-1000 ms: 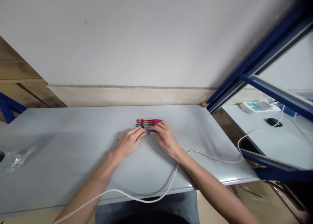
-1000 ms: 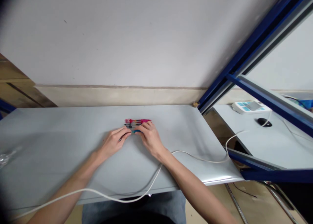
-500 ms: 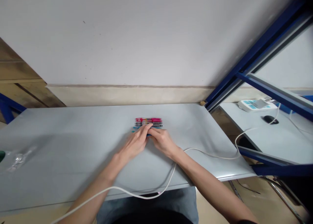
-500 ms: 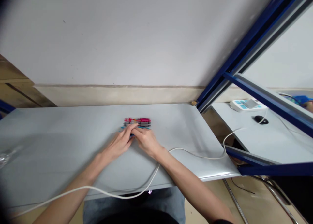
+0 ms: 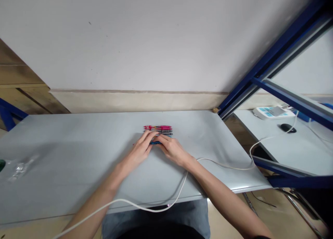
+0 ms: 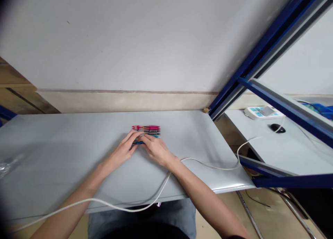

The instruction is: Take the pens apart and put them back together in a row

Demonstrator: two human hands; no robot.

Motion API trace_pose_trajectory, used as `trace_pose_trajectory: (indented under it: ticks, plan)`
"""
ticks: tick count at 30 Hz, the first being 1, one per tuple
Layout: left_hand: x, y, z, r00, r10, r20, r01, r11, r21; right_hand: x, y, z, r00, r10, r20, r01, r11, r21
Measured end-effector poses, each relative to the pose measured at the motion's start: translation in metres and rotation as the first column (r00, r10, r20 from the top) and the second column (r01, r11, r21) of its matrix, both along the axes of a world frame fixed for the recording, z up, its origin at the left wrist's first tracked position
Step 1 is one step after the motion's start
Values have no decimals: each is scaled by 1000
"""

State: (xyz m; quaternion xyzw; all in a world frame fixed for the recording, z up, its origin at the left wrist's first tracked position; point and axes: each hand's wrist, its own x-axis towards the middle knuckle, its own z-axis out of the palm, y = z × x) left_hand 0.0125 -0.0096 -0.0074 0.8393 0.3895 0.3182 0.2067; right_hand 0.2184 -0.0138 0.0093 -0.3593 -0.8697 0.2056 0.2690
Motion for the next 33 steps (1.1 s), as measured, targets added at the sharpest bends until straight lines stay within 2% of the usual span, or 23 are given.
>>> trace_pose_trajectory:
  ticks: [4, 7, 11, 16, 18, 22, 24, 27, 31, 33]
  plan:
    - [-9, 6, -1, 972, 95, -216, -59, 984, 169, 2, 3, -2, 994, -72, -86, 66, 995, -71]
    - [-13, 7, -1, 964, 106, -244, -42, 966, 254, 2, 5, -2, 972, -154, -178, 129, 981, -147]
    - [-11, 2, -3, 978, 44, -202, -5, 982, 189, -1, 4, -4, 960, -209, -187, 172, 966, -195]
    - [-2, -3, -5, 978, 49, -201, -20, 990, 143, -3, 4, -2, 938, -330, -108, 296, 922, -251]
    - [0, -2, -5, 988, 60, -140, -42, 991, 126, 0, 6, 2, 941, -310, -136, 267, 927, -262]
    - [-3, -2, -3, 997, 44, -55, -37, 991, 129, 9, 10, 9, 958, -170, -230, 112, 962, -247]
    - [-4, -4, -3, 997, 32, -64, -20, 982, 188, 10, 10, 8, 967, -166, -194, 113, 960, -258]
    - [-6, -7, -4, 994, 75, -76, -51, 958, 283, 7, 8, 7, 966, -223, -128, 182, 945, -271]
    - [-10, -5, -4, 992, 120, -30, -108, 960, 260, 5, 5, 10, 949, -218, -228, 145, 943, -299]
    - [-13, -2, -5, 995, 95, -28, -86, 968, 237, 7, 5, 12, 937, -209, -281, 116, 942, -315]
